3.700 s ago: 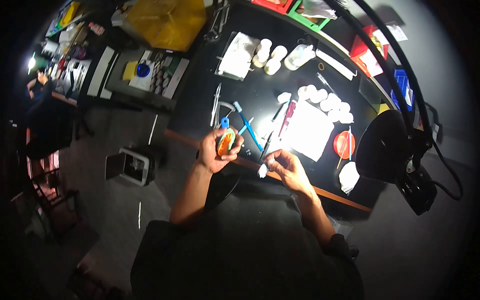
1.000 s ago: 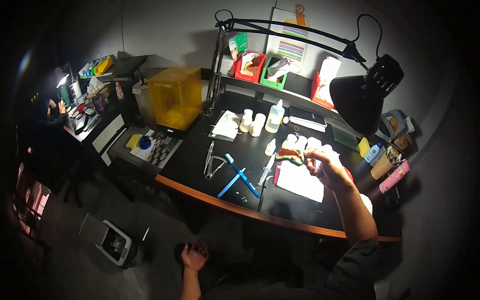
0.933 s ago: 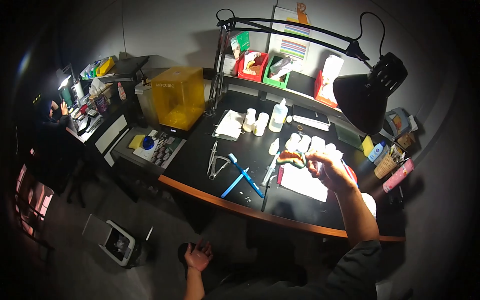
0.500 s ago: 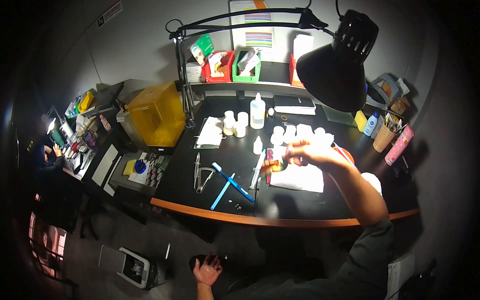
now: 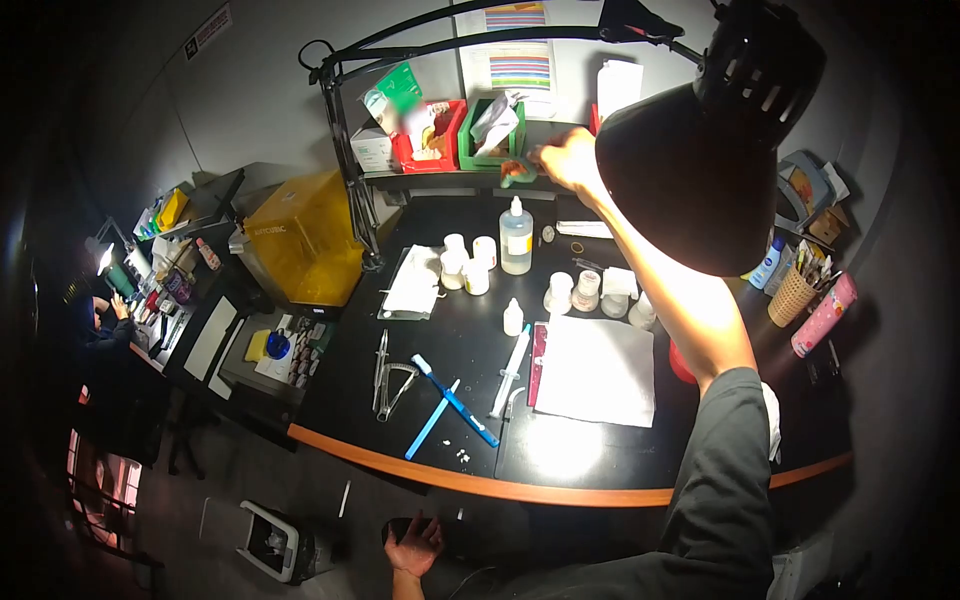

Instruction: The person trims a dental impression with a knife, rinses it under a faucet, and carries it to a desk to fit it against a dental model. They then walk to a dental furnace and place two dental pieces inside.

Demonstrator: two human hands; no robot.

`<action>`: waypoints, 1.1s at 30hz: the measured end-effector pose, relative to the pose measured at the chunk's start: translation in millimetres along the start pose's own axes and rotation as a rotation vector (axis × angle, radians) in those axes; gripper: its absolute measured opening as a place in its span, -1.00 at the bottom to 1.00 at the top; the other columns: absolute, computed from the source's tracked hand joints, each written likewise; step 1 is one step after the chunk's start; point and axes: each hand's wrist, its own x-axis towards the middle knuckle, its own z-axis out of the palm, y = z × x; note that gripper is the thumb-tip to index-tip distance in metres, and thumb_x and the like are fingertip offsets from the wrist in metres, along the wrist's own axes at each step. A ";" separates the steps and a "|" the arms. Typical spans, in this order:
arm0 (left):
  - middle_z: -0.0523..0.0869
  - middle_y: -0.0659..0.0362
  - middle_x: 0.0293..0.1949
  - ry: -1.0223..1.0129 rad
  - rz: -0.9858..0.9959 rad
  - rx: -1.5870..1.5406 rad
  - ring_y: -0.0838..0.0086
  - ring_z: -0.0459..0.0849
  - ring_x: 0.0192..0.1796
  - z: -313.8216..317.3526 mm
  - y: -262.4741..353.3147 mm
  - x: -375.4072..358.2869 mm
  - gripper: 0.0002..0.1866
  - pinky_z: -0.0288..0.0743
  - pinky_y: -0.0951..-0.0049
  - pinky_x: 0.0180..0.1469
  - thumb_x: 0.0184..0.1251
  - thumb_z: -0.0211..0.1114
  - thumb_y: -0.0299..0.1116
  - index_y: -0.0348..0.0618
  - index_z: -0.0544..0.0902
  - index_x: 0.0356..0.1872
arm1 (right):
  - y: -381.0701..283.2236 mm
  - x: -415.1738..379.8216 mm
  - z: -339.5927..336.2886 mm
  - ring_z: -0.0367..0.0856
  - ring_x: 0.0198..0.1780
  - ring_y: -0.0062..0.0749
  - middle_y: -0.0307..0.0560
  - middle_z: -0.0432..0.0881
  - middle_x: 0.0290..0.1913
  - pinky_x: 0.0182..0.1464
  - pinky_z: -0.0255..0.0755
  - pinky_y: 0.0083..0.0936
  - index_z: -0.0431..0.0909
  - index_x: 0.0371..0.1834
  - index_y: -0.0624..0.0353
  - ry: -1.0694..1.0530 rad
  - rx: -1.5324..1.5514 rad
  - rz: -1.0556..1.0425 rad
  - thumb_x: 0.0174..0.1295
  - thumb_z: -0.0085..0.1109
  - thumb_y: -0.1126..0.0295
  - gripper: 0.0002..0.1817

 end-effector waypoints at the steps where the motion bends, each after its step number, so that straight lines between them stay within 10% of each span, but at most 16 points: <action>1: 0.38 -0.18 0.31 0.012 -0.002 -0.006 0.00 0.43 0.25 3.1 -1.1 2.9 -0.16 0.33 -0.07 0.25 0.24 0.03 0.40 0.01 0.39 0.37 | -10.5 7.5 4.6 0.68 -0.39 -0.28 0.04 0.69 -0.45 -0.28 0.56 -0.40 0.68 -0.37 0.31 0.092 -0.144 -0.027 0.12 0.36 0.20 -0.68; 4: 0.42 -0.22 0.30 0.056 0.000 -0.012 -0.03 0.46 0.23 12.6 -3.2 3.6 -0.20 0.31 -0.06 0.27 0.26 0.06 0.38 0.00 0.43 0.34 | -21.2 53.1 16.6 0.73 -0.18 0.11 0.23 0.73 -0.31 -0.03 0.61 -0.19 0.71 -0.25 0.28 0.074 -0.403 -0.320 0.06 0.36 0.18 -0.64; 15: 0.28 -0.23 0.38 0.118 0.034 0.083 -0.08 0.36 0.29 9.3 2.1 4.6 -0.07 0.25 -0.10 0.28 0.18 0.09 0.42 0.05 0.23 0.47 | -75.5 108.4 48.0 0.71 0.07 -0.08 0.08 0.72 0.00 0.12 0.60 -0.25 0.73 -0.08 0.14 0.063 -0.569 -0.110 -0.05 0.49 0.27 -0.58; 33: 0.35 -0.26 0.34 0.131 0.026 0.085 -0.10 0.42 0.25 19.1 4.3 3.4 -0.09 0.30 -0.12 0.23 0.16 0.10 0.43 0.03 0.33 0.41 | -65.4 126.4 78.2 0.73 -0.01 -0.02 0.13 0.74 -0.11 0.03 0.63 -0.18 0.74 -0.19 0.11 0.209 -0.705 -0.178 0.04 0.20 0.41 -0.74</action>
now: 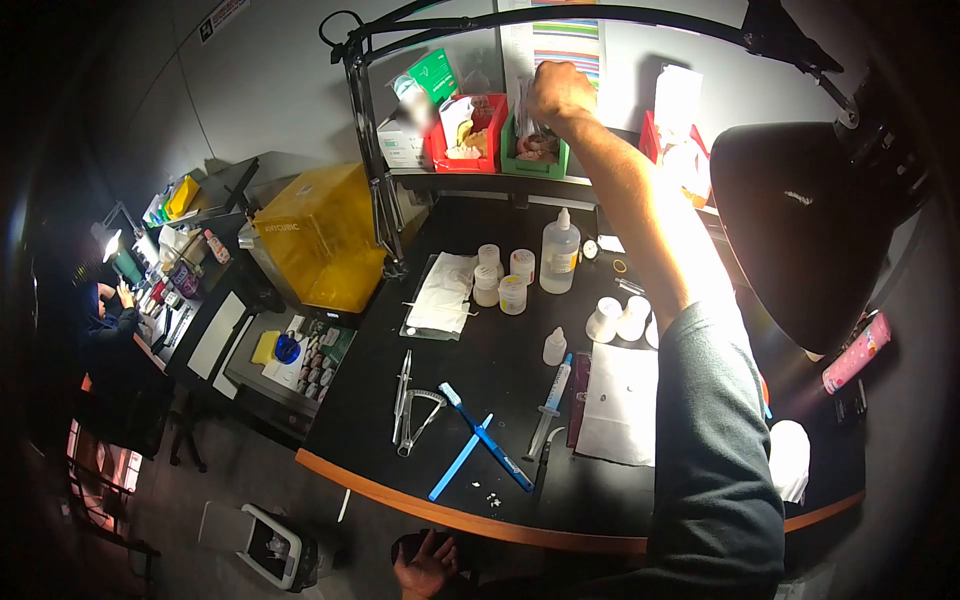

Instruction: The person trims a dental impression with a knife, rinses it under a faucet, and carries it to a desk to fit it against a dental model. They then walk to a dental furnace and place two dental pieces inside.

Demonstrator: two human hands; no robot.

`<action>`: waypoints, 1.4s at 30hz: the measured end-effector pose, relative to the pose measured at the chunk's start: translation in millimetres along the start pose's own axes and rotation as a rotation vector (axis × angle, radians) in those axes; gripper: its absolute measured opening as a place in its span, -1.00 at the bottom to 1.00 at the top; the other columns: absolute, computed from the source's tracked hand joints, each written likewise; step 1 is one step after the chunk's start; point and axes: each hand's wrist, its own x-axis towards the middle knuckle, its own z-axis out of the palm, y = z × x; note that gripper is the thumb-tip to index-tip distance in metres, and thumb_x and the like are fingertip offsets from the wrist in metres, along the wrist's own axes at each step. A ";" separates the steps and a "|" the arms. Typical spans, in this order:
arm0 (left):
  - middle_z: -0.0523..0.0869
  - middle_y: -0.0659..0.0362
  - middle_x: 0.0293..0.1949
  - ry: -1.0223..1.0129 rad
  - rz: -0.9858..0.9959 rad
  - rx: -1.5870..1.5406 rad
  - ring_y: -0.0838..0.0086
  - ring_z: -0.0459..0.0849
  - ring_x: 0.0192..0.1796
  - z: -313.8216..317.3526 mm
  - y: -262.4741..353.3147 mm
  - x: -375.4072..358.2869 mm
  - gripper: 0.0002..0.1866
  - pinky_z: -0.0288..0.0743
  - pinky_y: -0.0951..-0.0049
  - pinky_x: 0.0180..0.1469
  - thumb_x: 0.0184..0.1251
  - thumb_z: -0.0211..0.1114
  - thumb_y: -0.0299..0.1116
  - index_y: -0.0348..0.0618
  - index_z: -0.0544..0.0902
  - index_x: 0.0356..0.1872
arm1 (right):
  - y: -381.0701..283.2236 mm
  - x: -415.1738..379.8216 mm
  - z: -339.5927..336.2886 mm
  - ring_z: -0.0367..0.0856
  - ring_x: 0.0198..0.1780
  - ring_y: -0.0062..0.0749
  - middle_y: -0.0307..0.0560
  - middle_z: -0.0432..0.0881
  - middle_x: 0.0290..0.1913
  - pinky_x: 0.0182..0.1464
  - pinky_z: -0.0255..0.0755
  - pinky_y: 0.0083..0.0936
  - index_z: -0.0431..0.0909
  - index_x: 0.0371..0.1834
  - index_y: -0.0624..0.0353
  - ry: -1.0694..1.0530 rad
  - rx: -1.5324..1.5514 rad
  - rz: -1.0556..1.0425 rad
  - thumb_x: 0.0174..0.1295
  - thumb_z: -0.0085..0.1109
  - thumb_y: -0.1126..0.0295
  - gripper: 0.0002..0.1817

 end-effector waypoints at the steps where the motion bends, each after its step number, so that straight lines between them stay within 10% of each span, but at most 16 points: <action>1: 0.35 -0.26 0.34 -0.010 -0.003 -0.005 -0.10 0.42 0.25 -1.6 0.4 0.8 -0.09 0.30 -0.12 0.23 0.16 0.10 0.43 0.03 0.33 0.41 | -0.4 -2.6 3.6 0.73 -0.01 -0.01 0.15 0.73 -0.11 0.02 0.63 -0.17 0.73 -0.19 0.12 0.026 -0.008 -0.021 0.06 0.18 0.41 -0.75; 28: 0.29 -0.23 0.38 -0.068 -0.012 -0.034 -0.05 0.36 0.31 -10.3 1.4 -0.8 -0.11 0.23 -0.09 0.31 0.22 0.04 0.40 0.04 0.29 0.47 | -11.8 -39.0 13.6 0.72 0.03 -0.05 0.14 0.72 -0.06 0.05 0.63 -0.25 0.70 -0.11 0.20 -0.231 -0.136 -0.173 0.02 0.45 0.37 -0.67; 35: 0.40 -0.20 0.34 -0.189 0.013 -0.045 -0.06 0.43 0.29 -16.4 0.8 -6.3 -0.19 0.29 -0.06 0.30 0.26 0.05 0.36 0.05 0.38 0.41 | 1.8 -81.8 -18.2 0.75 -0.13 -0.01 0.19 0.73 -0.24 -0.07 0.63 -0.25 0.68 -0.17 0.20 -0.177 0.053 -0.278 0.11 0.26 0.36 -0.76; 42: 0.71 0.02 -0.10 0.222 0.095 0.489 0.26 0.66 -0.02 -7.8 -16.4 -0.3 -0.69 0.47 0.30 0.08 0.51 0.08 -0.17 -0.19 0.61 -0.03 | 13.0 -337.7 -106.1 0.68 -0.12 -0.23 -0.02 0.66 -0.13 -0.12 0.56 -0.33 0.58 -0.10 0.24 -1.296 0.850 -0.520 0.13 0.03 0.41 -0.71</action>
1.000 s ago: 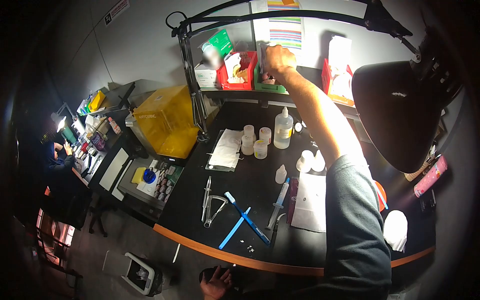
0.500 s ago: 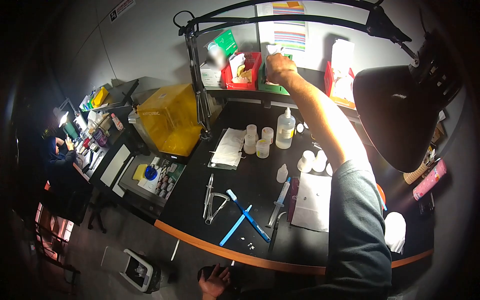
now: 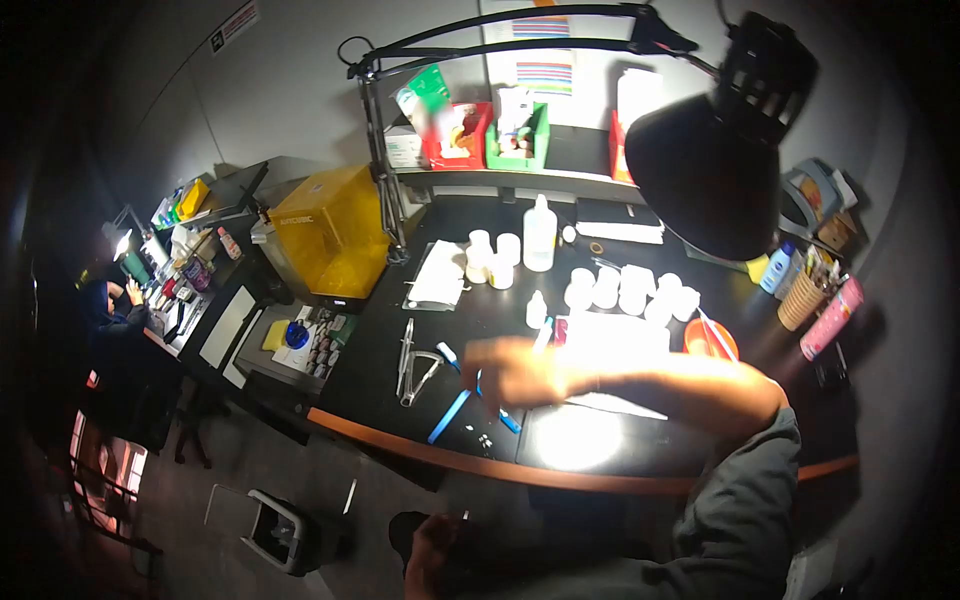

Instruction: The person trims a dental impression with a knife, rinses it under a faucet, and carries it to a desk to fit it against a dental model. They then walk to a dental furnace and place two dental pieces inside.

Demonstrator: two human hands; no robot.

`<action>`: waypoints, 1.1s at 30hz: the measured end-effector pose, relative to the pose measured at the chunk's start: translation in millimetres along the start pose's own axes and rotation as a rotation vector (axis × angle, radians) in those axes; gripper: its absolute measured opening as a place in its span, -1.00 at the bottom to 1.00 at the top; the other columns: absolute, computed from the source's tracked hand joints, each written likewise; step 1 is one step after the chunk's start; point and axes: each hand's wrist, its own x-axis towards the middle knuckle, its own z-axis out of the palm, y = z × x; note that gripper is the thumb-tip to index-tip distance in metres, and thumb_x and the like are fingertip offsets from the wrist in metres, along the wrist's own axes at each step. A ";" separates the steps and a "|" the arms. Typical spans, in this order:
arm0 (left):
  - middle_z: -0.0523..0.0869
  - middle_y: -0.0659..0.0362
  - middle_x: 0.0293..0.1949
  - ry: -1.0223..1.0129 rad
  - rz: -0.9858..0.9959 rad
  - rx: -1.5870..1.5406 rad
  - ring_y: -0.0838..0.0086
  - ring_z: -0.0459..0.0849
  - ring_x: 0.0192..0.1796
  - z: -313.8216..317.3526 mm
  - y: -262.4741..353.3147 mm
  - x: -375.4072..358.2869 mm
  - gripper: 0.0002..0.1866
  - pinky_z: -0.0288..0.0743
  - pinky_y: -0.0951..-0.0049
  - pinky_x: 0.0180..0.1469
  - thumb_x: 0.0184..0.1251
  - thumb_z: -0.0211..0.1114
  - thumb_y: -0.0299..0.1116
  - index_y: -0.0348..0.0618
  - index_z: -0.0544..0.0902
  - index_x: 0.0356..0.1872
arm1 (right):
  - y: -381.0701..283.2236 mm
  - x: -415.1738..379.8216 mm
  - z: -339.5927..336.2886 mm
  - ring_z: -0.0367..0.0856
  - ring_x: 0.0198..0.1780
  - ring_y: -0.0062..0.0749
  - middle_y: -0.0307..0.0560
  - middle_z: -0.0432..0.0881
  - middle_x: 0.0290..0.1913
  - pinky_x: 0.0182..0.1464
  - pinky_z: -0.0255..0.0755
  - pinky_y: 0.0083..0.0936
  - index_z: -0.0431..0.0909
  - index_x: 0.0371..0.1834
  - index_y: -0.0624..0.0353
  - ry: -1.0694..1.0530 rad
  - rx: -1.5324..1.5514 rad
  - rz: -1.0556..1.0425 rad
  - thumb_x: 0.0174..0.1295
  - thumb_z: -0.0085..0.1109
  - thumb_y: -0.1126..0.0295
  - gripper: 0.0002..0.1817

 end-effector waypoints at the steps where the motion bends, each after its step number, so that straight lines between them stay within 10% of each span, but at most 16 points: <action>1: 0.71 0.04 -0.12 -0.073 0.042 0.077 0.30 0.66 -0.05 16.7 3.5 -9.8 -0.74 0.46 0.33 0.05 0.50 0.10 -0.22 -0.18 0.61 -0.06 | 4.7 -17.0 30.8 0.67 -0.11 -0.25 -0.02 0.64 -0.12 -0.12 0.55 -0.36 0.54 -0.07 0.27 -0.125 0.134 -0.005 0.15 -0.01 0.43 -0.70; 4: 0.69 0.13 -0.20 -0.338 0.120 0.282 0.48 0.60 -0.18 65.8 19.3 -49.6 -0.87 0.42 0.48 -0.09 0.47 0.16 -0.37 -0.18 0.59 -0.15 | 13.2 -62.1 103.0 0.68 -0.07 -0.33 -0.03 0.64 -0.15 -0.10 0.56 -0.42 0.46 0.06 0.23 -0.279 0.375 -0.018 0.27 0.04 0.48 -0.70; 7: 0.71 0.12 -0.13 -0.640 0.267 0.376 0.50 0.64 -0.08 114.1 34.5 -97.2 -0.83 0.44 0.53 0.03 0.45 0.18 -0.42 -0.24 0.59 -0.04 | 14.9 -88.3 150.6 0.70 -0.05 -0.28 0.06 0.66 -0.10 -0.05 0.56 -0.39 0.44 0.08 0.28 0.039 0.456 -0.205 0.37 0.13 0.48 -0.74; 12: 0.70 0.10 0.01 -0.726 0.416 0.387 0.47 0.64 0.11 163.0 39.2 -156.9 -0.71 0.43 0.43 0.25 0.43 0.23 -0.48 -0.31 0.55 0.12 | 11.9 -96.7 203.7 0.73 -0.03 -0.16 0.05 0.67 0.11 0.03 0.58 -0.39 0.41 0.19 0.24 0.609 0.250 -0.133 0.30 0.20 0.55 -0.60; 19: 0.71 0.06 0.05 -0.837 0.420 0.278 0.46 0.68 0.09 161.9 24.7 -152.4 -0.66 0.53 0.43 0.19 0.36 0.28 -0.61 -0.33 0.56 0.15 | 20.3 -107.2 226.1 0.58 0.22 -0.05 0.05 0.59 0.21 0.21 0.47 -0.29 0.37 0.33 0.21 0.637 0.105 -0.199 0.26 0.26 0.49 -0.46; 23: 0.74 0.04 -0.02 -0.781 0.308 0.294 0.38 0.72 0.05 169.4 26.9 -165.0 -0.67 0.57 0.39 0.16 0.34 0.30 -0.59 -0.33 0.58 0.11 | 16.4 -123.1 166.9 0.67 0.03 -0.09 0.11 0.65 -0.03 0.03 0.53 -0.27 0.53 0.15 0.22 0.572 0.161 -0.167 0.25 0.30 0.36 -0.59; 27: 0.71 -0.09 -0.07 -0.703 0.292 0.062 0.37 0.75 -0.12 171.7 21.3 -166.0 -0.67 0.63 0.46 -0.01 0.39 0.22 -0.50 -0.36 0.50 0.13 | 76.1 -115.7 77.3 0.66 -0.33 -0.41 0.00 0.71 -0.36 -0.30 0.49 -0.51 0.68 -0.27 0.25 1.049 -0.305 -0.056 0.03 0.25 0.63 -0.82; 33: 0.70 -0.04 -0.09 -0.541 0.318 0.043 0.41 0.73 -0.13 173.4 32.1 -165.6 -0.67 0.65 0.43 0.01 0.41 0.20 -0.48 -0.35 0.49 0.15 | 148.6 -87.1 -2.8 0.75 -0.24 -0.07 0.12 0.75 -0.32 -0.12 0.60 -0.28 0.75 -0.29 0.23 0.973 -0.475 0.275 0.06 0.27 0.53 -0.84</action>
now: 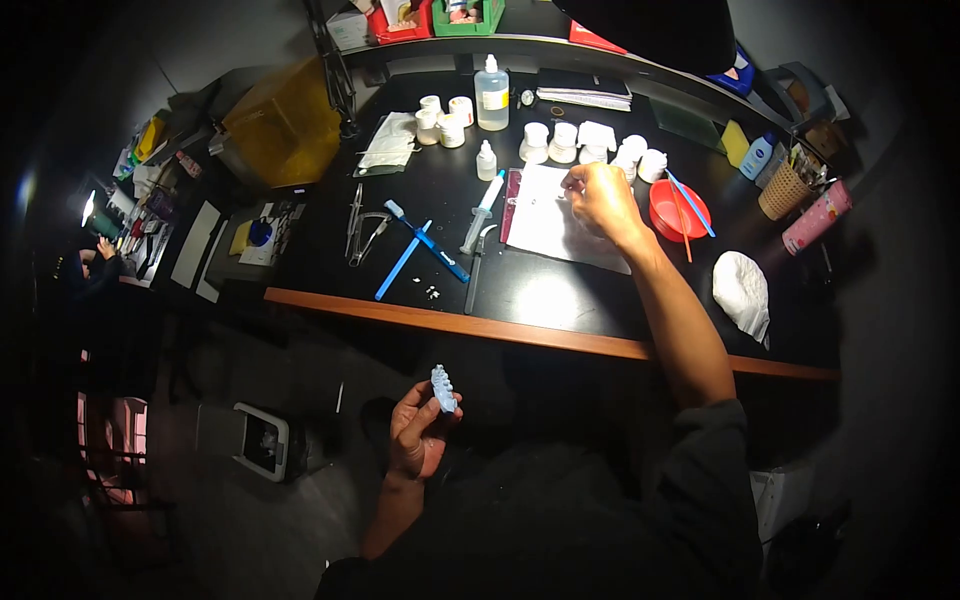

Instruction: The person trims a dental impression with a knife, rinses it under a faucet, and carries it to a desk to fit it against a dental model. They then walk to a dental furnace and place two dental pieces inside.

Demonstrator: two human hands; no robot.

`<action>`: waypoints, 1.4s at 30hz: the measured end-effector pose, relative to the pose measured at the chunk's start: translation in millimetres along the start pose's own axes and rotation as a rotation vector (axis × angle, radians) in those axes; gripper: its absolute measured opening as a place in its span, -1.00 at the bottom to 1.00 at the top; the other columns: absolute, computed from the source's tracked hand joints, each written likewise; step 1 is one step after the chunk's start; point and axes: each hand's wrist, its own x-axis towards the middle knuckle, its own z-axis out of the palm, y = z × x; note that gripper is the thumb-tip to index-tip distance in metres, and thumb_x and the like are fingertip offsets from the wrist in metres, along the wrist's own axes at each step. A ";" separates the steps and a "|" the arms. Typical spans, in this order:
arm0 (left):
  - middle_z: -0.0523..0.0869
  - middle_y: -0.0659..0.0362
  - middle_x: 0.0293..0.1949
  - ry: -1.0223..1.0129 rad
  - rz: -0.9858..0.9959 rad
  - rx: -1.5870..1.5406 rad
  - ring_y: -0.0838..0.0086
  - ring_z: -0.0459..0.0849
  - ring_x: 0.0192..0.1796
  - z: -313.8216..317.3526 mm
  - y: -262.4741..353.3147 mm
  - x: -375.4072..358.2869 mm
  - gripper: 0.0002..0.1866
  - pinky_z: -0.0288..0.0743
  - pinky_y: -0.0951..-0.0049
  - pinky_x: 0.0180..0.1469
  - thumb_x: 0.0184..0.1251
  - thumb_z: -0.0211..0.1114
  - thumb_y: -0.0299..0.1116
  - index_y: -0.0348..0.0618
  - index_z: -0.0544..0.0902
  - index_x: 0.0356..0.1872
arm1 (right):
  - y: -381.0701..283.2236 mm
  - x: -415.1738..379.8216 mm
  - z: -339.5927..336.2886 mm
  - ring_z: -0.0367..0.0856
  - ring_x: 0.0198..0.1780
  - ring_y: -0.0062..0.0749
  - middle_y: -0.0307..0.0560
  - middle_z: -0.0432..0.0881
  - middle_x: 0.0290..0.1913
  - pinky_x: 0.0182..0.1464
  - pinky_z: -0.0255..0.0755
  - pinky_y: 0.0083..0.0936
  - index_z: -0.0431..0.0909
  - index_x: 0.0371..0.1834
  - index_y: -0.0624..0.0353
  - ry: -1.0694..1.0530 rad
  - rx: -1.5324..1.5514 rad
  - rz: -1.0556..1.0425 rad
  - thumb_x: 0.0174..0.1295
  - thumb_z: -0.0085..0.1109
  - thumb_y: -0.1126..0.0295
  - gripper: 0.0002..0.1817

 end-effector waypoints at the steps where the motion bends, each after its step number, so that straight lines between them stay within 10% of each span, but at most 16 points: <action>1: 0.70 -0.03 -0.10 0.021 0.008 0.001 0.41 0.72 -0.14 -0.1 0.3 0.0 -0.67 0.65 0.44 0.00 0.42 0.21 -0.47 -0.33 0.48 0.15 | 5.5 6.8 4.8 0.76 -0.23 -0.06 0.12 0.75 -0.32 -0.11 0.60 -0.28 0.75 -0.29 0.22 -0.029 0.017 0.002 0.05 0.27 0.52 -0.84; 42: 0.72 -0.18 -0.03 -0.012 -0.059 -0.304 0.24 0.75 -0.10 0.1 20.3 -7.1 -0.57 0.63 0.29 0.04 0.35 0.17 -0.44 -0.44 0.53 0.20 | 14.5 8.2 28.5 0.70 -0.21 -0.25 0.07 0.70 -0.31 -0.14 0.54 -0.36 0.65 -0.22 0.30 -0.083 0.032 0.212 0.20 0.18 0.52 -0.87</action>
